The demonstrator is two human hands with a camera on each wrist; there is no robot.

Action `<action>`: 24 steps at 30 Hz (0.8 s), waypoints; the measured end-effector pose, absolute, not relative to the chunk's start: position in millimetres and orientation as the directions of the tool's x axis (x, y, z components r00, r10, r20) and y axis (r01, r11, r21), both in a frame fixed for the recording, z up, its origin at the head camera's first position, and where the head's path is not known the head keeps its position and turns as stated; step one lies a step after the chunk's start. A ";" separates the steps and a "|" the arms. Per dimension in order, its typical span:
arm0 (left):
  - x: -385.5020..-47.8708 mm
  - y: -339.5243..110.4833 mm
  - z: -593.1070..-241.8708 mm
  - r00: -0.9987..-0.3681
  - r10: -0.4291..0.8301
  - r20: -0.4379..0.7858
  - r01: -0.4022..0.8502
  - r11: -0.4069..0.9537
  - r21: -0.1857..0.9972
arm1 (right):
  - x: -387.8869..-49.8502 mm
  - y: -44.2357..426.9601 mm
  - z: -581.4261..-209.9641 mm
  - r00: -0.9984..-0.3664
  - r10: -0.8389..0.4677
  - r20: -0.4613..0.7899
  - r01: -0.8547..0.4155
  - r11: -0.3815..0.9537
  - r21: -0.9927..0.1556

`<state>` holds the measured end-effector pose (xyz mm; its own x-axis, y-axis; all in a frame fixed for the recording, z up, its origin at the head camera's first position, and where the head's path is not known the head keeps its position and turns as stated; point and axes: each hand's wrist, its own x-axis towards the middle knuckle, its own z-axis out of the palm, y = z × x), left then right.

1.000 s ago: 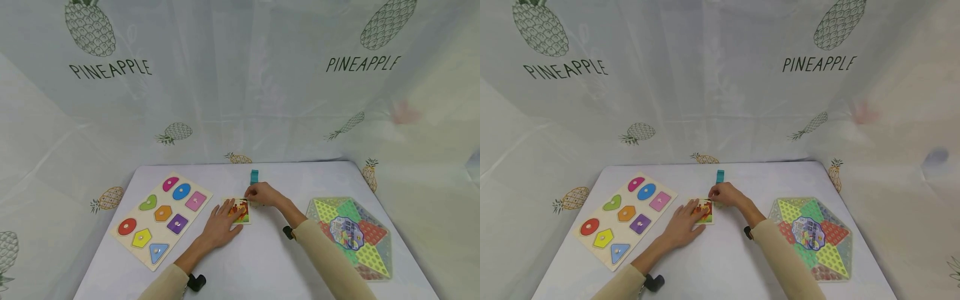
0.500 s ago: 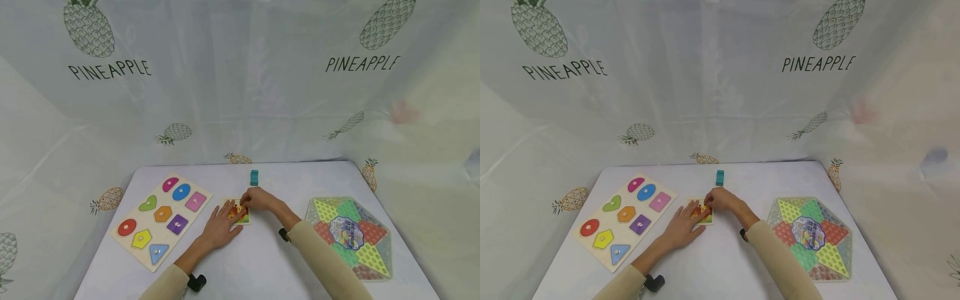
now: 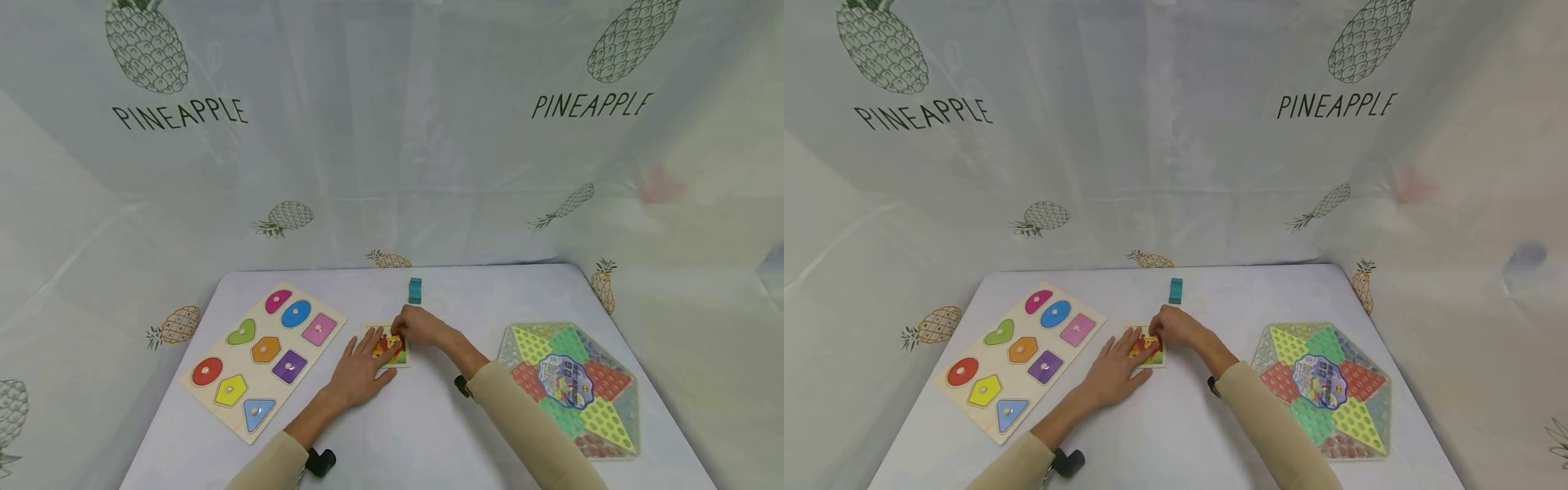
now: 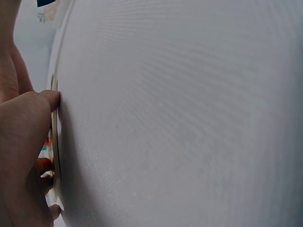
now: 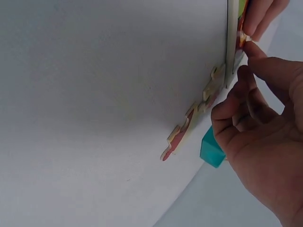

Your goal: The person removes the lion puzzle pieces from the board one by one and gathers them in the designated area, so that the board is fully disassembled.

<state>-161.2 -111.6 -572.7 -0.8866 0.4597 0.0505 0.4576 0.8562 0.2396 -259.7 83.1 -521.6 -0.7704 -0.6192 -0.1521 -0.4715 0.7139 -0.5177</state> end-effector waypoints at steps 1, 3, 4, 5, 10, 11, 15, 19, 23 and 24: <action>-160.9 -111.6 -572.2 -0.885 0.462 0.052 0.460 0.855 0.240 | -259.2 83.1 -521.5 -0.772 -0.619 -0.145 -0.477 0.714 -0.513; -161.0 -111.7 -571.9 -0.883 0.466 0.057 0.465 0.852 0.239 | -257.9 82.4 -520.7 -0.776 -0.616 -0.137 -0.481 0.717 -0.504; -160.8 -111.6 -571.9 -0.882 0.467 0.059 0.466 0.852 0.238 | -257.1 82.1 -520.5 -0.780 -0.611 -0.137 -0.476 0.721 -0.504; -160.7 -111.7 -571.7 -0.882 0.468 0.063 0.469 0.851 0.236 | -256.4 81.6 -520.6 -0.784 -0.606 -0.138 -0.472 0.725 -0.502; -159.2 -111.8 -570.2 -0.880 0.470 0.067 0.472 0.851 0.231 | -253.1 79.5 -522.0 -0.791 -0.596 -0.135 -0.467 0.732 -0.496; -158.8 -111.9 -569.8 -0.880 0.470 0.065 0.471 0.852 0.230 | -252.5 79.1 -522.5 -0.790 -0.598 -0.132 -0.471 0.731 -0.494; -157.7 -112.1 -568.3 -0.881 0.469 0.064 0.471 0.852 0.229 | -251.2 77.9 -523.2 -0.789 -0.600 -0.133 -0.481 0.738 -0.473; -157.3 -112.3 -566.6 -0.880 0.469 0.074 0.473 0.850 0.232 | -251.4 76.8 -522.0 -0.791 -0.595 -0.143 -0.479 0.746 -0.463; -157.3 -112.1 -565.7 -0.879 0.471 0.076 0.475 0.848 0.235 | -252.2 75.9 -520.1 -0.791 -0.591 -0.155 -0.471 0.751 -0.463; -157.4 -112.1 -565.7 -0.879 0.471 0.076 0.474 0.849 0.233 | -252.5 75.7 -519.4 -0.791 -0.592 -0.155 -0.469 0.750 -0.466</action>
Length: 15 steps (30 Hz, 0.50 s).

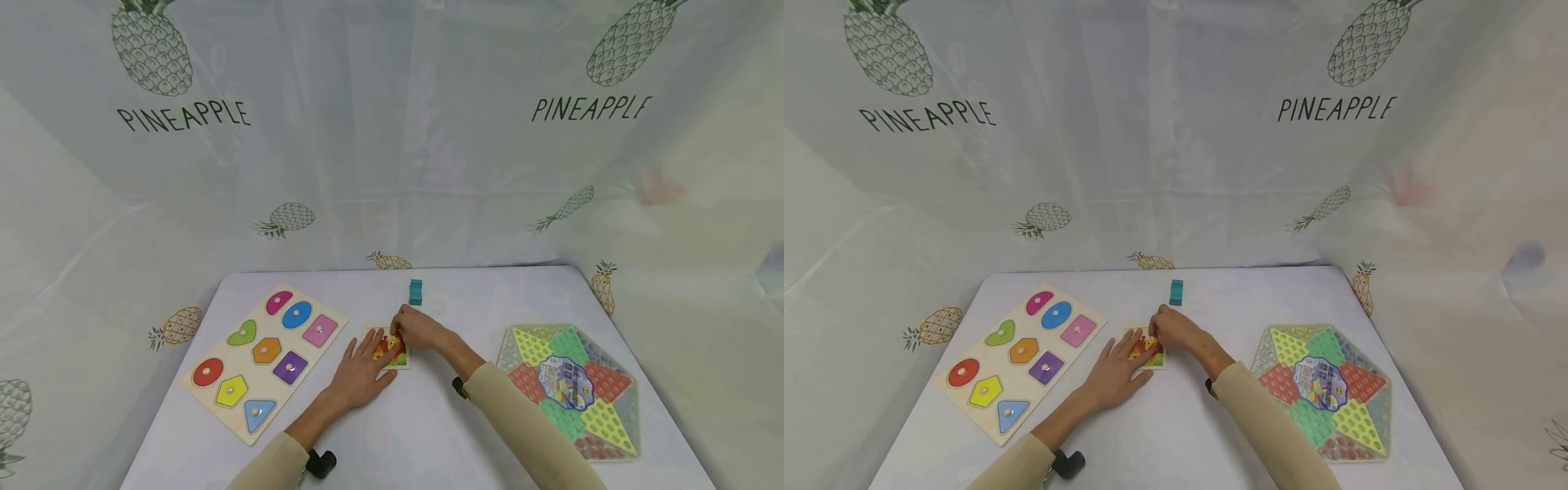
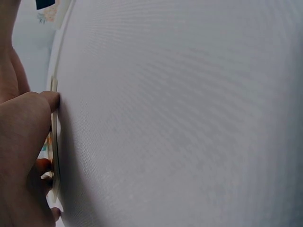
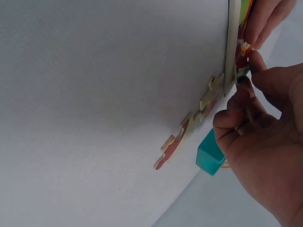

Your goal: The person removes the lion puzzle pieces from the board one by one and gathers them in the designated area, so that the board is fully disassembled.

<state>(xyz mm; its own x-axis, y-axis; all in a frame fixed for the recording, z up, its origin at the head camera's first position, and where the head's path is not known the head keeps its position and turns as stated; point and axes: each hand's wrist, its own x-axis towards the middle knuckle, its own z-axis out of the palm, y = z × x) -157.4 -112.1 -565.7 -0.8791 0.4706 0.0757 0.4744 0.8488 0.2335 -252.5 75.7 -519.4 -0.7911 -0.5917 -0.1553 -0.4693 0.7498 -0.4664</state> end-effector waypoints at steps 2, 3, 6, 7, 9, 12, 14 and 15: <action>-157.5 -111.7 -566.0 -0.879 0.470 0.076 0.474 0.850 0.230 | -253.0 75.8 -518.4 -0.791 -0.593 -0.151 -0.470 0.747 -0.471; -157.4 -111.6 -566.3 -0.880 0.468 0.075 0.472 0.851 0.228 | -253.3 75.9 -517.8 -0.791 -0.594 -0.146 -0.471 0.743 -0.475; -157.9 -111.3 -567.3 -0.883 0.463 0.076 0.468 0.855 0.223 | -254.5 76.4 -517.5 -0.793 -0.595 -0.130 -0.473 0.736 -0.484; -158.1 -111.2 -567.7 -0.884 0.461 0.076 0.466 0.857 0.221 | -254.8 76.7 -518.0 -0.795 -0.593 -0.126 -0.471 0.735 -0.488; -158.6 -111.4 -569.0 -0.885 0.459 0.074 0.464 0.860 0.214 | -255.6 77.2 -518.7 -0.802 -0.586 -0.116 -0.463 0.732 -0.500; -158.8 -111.6 -570.3 -0.886 0.457 0.071 0.462 0.862 0.210 | -256.3 78.2 -519.3 -0.811 -0.575 -0.110 -0.444 0.727 -0.524; -158.9 -111.7 -570.6 -0.887 0.457 0.067 0.461 0.862 0.211 | -256.7 78.8 -518.4 -0.816 -0.568 -0.107 -0.433 0.723 -0.538; -158.8 -111.6 -570.2 -0.888 0.456 0.065 0.459 0.863 0.213 | -256.6 79.2 -517.7 -0.817 -0.566 -0.108 -0.427 0.721 -0.546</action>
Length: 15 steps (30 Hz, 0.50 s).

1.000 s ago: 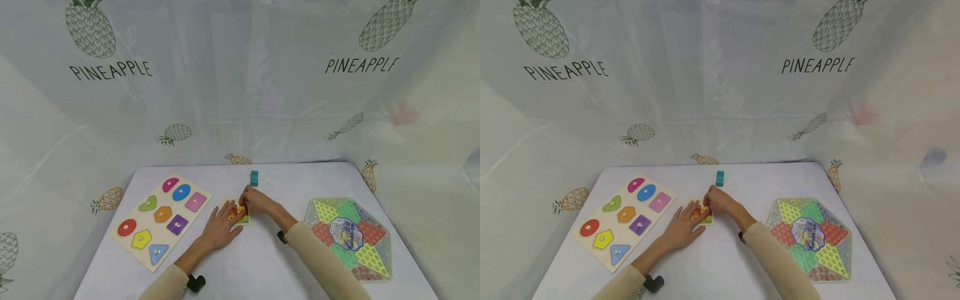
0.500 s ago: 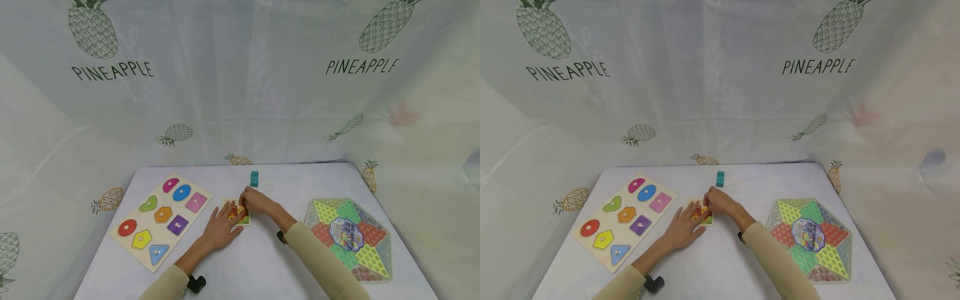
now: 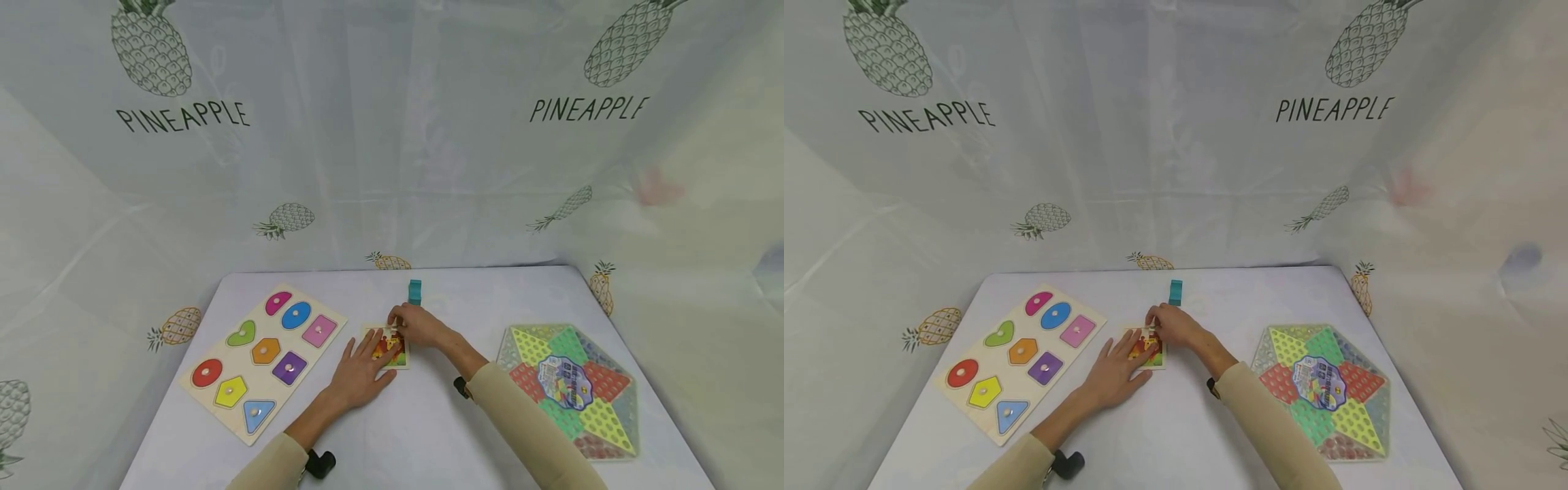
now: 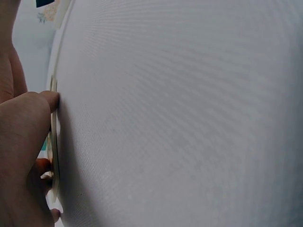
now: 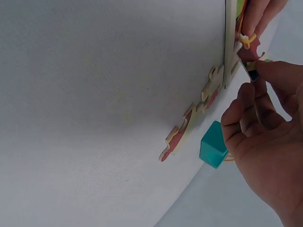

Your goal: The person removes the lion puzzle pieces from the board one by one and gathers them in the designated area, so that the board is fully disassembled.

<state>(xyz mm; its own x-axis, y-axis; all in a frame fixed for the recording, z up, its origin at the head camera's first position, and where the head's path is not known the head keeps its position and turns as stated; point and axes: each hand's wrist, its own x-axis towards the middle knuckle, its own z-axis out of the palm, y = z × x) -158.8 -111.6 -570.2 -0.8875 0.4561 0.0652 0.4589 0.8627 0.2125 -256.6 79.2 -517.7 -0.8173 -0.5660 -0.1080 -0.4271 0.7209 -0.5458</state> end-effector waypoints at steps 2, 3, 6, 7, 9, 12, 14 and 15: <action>-159.0 -111.6 -570.1 -0.888 0.455 0.064 0.458 0.863 0.213 | -256.7 79.8 -516.4 -0.819 -0.563 -0.110 -0.417 0.717 -0.559; -159.1 -111.5 -569.9 -0.888 0.454 0.065 0.457 0.863 0.213 | -256.7 80.1 -515.6 -0.820 -0.562 -0.112 -0.413 0.715 -0.565; -159.2 -111.2 -569.6 -0.890 0.452 0.063 0.454 0.866 0.211 | -256.8 80.9 -514.2 -0.818 -0.563 -0.114 -0.403 0.704 -0.585; -159.2 -111.2 -569.7 -0.890 0.452 0.062 0.454 0.866 0.212 | -257.1 81.2 -514.0 -0.817 -0.565 -0.114 -0.401 0.699 -0.592; -159.2 -111.1 -569.6 -0.890 0.452 0.059 0.453 0.865 0.213 | -257.8 81.7 -514.5 -0.814 -0.570 -0.112 -0.401 0.691 -0.601; -158.8 -111.1 -569.6 -0.890 0.453 0.054 0.453 0.865 0.215 | -259.1 82.3 -516.0 -0.807 -0.580 -0.110 -0.407 0.682 -0.608; -158.6 -111.1 -569.8 -0.890 0.453 0.051 0.452 0.865 0.216 | -259.9 82.6 -517.3 -0.802 -0.585 -0.120 -0.402 0.677 -0.616; -158.6 -111.0 -569.9 -0.890 0.452 0.051 0.452 0.865 0.217 | -260.3 82.6 -518.0 -0.800 -0.587 -0.126 -0.398 0.675 -0.622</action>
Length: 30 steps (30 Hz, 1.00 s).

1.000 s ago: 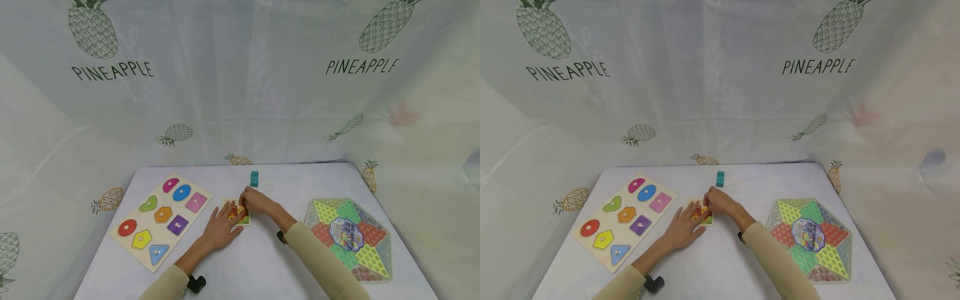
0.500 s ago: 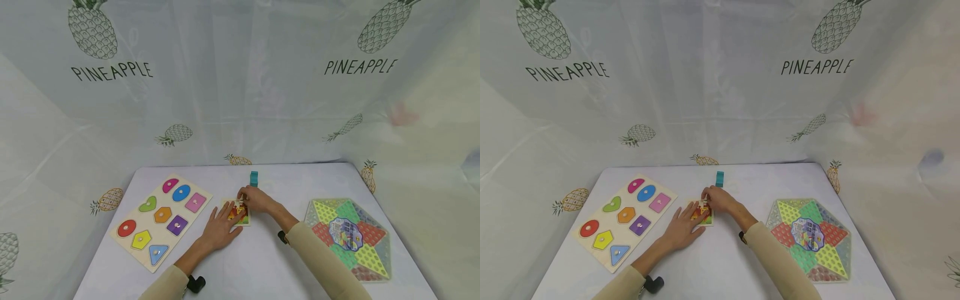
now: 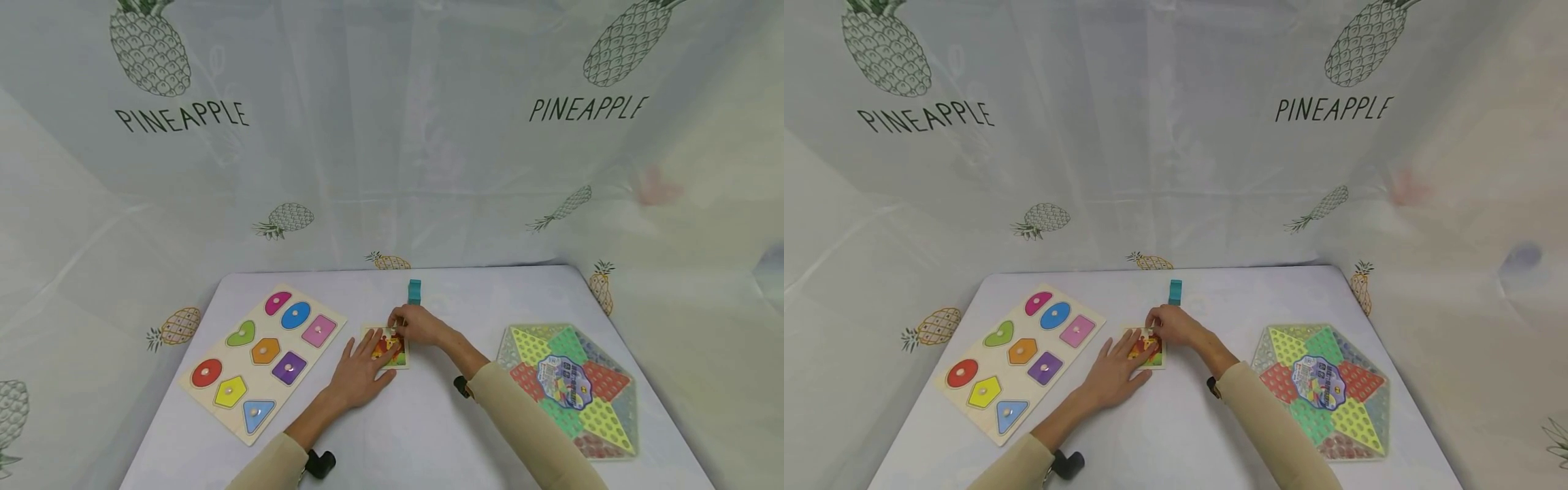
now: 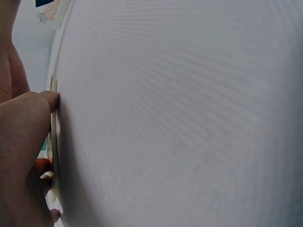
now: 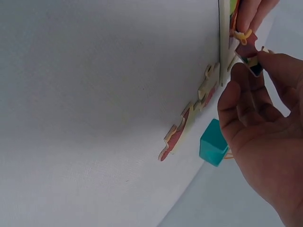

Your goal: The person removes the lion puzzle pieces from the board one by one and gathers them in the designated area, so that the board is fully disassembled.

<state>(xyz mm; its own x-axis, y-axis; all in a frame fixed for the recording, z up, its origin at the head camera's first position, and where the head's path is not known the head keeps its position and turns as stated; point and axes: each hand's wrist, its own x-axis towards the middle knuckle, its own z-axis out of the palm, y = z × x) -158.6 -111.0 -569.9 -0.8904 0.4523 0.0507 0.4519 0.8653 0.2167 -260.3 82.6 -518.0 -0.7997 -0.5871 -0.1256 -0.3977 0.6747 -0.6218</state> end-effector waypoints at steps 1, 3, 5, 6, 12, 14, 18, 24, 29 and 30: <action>-158.6 -111.1 -570.0 -0.891 0.452 0.049 0.451 0.866 0.216 | -260.6 82.4 -518.4 -0.799 -0.587 -0.133 -0.391 0.675 -0.626; -158.7 -111.2 -570.4 -0.892 0.450 0.047 0.449 0.867 0.217 | -260.8 82.3 -519.2 -0.796 -0.588 -0.143 -0.380 0.670 -0.637; -158.7 -111.2 -570.6 -0.893 0.448 0.047 0.447 0.868 0.216 | -261.0 82.4 -519.7 -0.799 -0.584 -0.144 -0.375 0.670 -0.640; -158.9 -111.3 -570.9 -0.892 0.448 0.049 0.448 0.868 0.215 | -260.7 83.0 -519.1 -0.802 -0.580 -0.141 -0.369 0.668 -0.646; -159.6 -110.9 -572.8 -0.888 0.454 0.067 0.458 0.865 0.207 | -261.9 98.9 -515.1 -0.825 -0.548 -0.138 -0.327 0.663 -0.674; -159.8 -110.9 -573.5 -0.887 0.455 0.074 0.460 0.863 0.210 | -263.7 107.9 -513.3 -0.831 -0.539 -0.141 -0.315 0.663 -0.679; -160.3 -111.4 -574.6 -0.886 0.456 0.078 0.462 0.860 0.219 | -266.4 128.8 -508.2 -0.835 -0.529 -0.150 -0.296 0.663 -0.688; -160.0 -111.7 -573.4 -0.888 0.454 0.075 0.459 0.859 0.226 | -269.8 159.9 -505.6 -0.829 -0.525 -0.194 -0.251 0.658 -0.710; -159.4 -111.2 -571.3 -0.886 0.458 0.075 0.463 0.856 0.232 | -271.9 181.2 -505.6 -0.818 -0.521 -0.244 -0.200 0.655 -0.729; -159.3 -111.1 -571.2 -0.885 0.460 0.076 0.464 0.855 0.232 | -272.2 184.7 -505.7 -0.815 -0.519 -0.255 -0.190 0.657 -0.730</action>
